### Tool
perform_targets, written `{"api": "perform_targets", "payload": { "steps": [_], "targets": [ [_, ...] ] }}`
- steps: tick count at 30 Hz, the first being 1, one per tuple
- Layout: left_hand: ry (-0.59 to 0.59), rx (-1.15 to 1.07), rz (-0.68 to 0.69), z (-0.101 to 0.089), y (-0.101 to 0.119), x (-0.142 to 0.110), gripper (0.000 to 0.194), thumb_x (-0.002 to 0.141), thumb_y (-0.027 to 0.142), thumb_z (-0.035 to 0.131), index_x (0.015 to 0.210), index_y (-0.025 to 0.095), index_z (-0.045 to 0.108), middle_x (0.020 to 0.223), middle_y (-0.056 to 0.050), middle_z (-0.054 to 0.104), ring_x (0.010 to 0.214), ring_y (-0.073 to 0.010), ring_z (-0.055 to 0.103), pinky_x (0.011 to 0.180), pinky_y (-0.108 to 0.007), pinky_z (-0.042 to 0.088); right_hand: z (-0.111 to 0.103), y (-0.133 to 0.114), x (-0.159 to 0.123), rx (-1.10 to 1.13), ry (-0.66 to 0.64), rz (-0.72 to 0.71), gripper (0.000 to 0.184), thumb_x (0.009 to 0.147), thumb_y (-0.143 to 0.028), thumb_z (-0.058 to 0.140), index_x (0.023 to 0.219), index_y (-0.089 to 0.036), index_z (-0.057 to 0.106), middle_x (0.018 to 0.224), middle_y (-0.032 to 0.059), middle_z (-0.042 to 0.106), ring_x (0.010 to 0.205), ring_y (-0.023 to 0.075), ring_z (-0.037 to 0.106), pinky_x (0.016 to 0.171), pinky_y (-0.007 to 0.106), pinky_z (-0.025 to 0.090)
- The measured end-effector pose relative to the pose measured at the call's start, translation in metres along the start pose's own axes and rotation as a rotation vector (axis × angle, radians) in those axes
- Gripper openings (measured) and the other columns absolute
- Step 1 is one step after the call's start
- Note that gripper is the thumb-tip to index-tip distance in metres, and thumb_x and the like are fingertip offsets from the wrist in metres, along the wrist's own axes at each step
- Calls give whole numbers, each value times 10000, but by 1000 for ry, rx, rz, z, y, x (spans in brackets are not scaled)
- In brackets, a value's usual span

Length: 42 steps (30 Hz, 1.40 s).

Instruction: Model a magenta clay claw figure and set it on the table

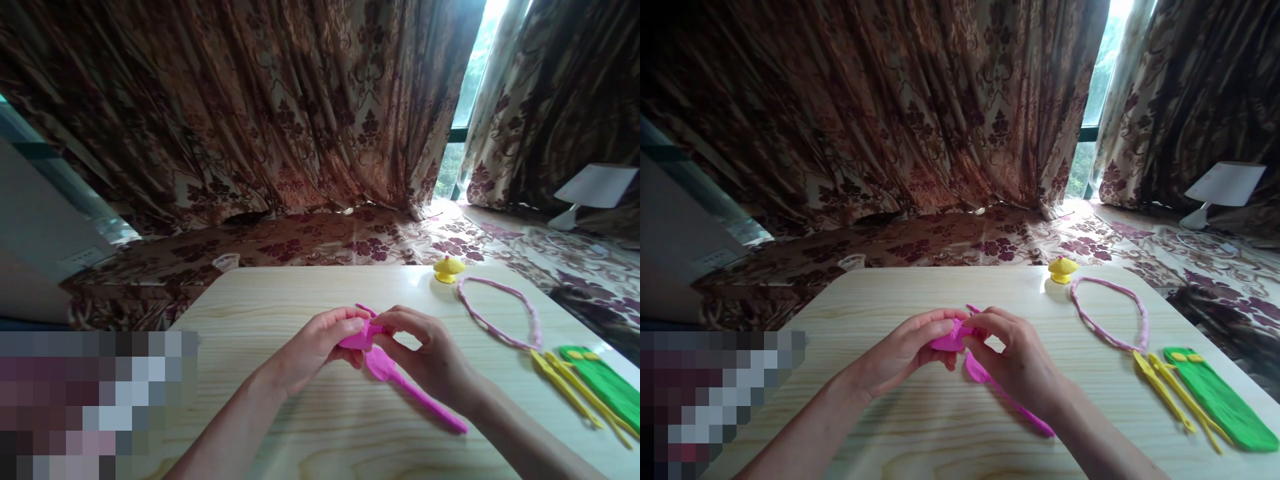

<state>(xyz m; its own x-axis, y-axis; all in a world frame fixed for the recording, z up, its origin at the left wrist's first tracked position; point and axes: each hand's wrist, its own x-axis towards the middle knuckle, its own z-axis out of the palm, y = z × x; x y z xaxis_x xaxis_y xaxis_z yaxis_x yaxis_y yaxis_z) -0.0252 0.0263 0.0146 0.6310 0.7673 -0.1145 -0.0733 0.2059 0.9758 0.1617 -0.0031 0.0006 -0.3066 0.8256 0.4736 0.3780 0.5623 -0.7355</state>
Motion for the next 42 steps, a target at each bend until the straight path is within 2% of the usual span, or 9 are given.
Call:
{"api": "perform_targets", "payload": {
  "steps": [4,6,12,17,23,28,31,36,42],
  "targets": [
    [-47,-21,-2,1,0,-1,360,886,354,402,1050,103,602,883,-107,609,738,-160,541,624,-290,456,-7,-9,1,24,-95,-47,415,799,-94,571,1195,-216,534,942,29,602,831,140,576,751,264,466],
    [-35,16,13,3,1,-3,334,865,332,460,1111,132,565,933,-95,615,769,-156,551,668,-290,460,-11,-12,2,31,-127,-39,402,803,-115,581,1188,-221,543,946,30,589,840,141,570,752,266,465],
    [232,298,185,18,-6,-4,602,720,229,669,1257,286,404,1071,-20,603,919,-158,577,847,-295,437,-14,-8,2,11,-41,57,259,849,-256,559,1098,-194,595,980,61,575,863,160,569,755,289,472],
    [290,479,292,30,-5,-3,458,696,165,652,1134,246,546,1060,-28,620,950,-183,577,867,-289,429,-6,-7,2,37,-19,55,143,823,-256,591,940,-197,650,912,46,598,782,150,576,684,269,471],
    [304,591,381,26,4,-1,172,722,192,619,894,197,632,938,-35,633,910,-189,577,849,-276,426,-3,-5,3,381,103,237,127,819,-281,594,864,-168,630,794,23,634,727,139,580,634,240,468],
    [269,492,310,22,-3,1,235,722,142,581,952,186,607,925,-32,629,898,-178,586,838,-271,439,2,0,5,544,174,348,128,774,-274,649,837,-163,646,775,11,653,706,119,591,645,220,486],
    [261,408,303,20,-5,2,255,716,120,567,965,168,597,923,-36,620,872,-169,589,814,-268,450,1,2,5,577,149,322,221,778,-241,644,990,-190,613,822,11,659,752,128,607,696,247,505],
    [201,225,217,16,0,1,230,736,116,539,956,162,592,796,-11,596,755,-141,558,712,-250,445,-4,2,3,343,12,156,231,819,-207,585,1050,-199,603,934,41,659,863,172,622,801,320,514],
    [209,155,190,19,-3,3,135,748,208,595,875,167,576,801,-4,580,760,-137,544,727,-256,432,3,-4,0,220,131,141,136,796,-188,599,931,-182,610,850,31,674,777,164,638,731,304,535]
  ]
}}
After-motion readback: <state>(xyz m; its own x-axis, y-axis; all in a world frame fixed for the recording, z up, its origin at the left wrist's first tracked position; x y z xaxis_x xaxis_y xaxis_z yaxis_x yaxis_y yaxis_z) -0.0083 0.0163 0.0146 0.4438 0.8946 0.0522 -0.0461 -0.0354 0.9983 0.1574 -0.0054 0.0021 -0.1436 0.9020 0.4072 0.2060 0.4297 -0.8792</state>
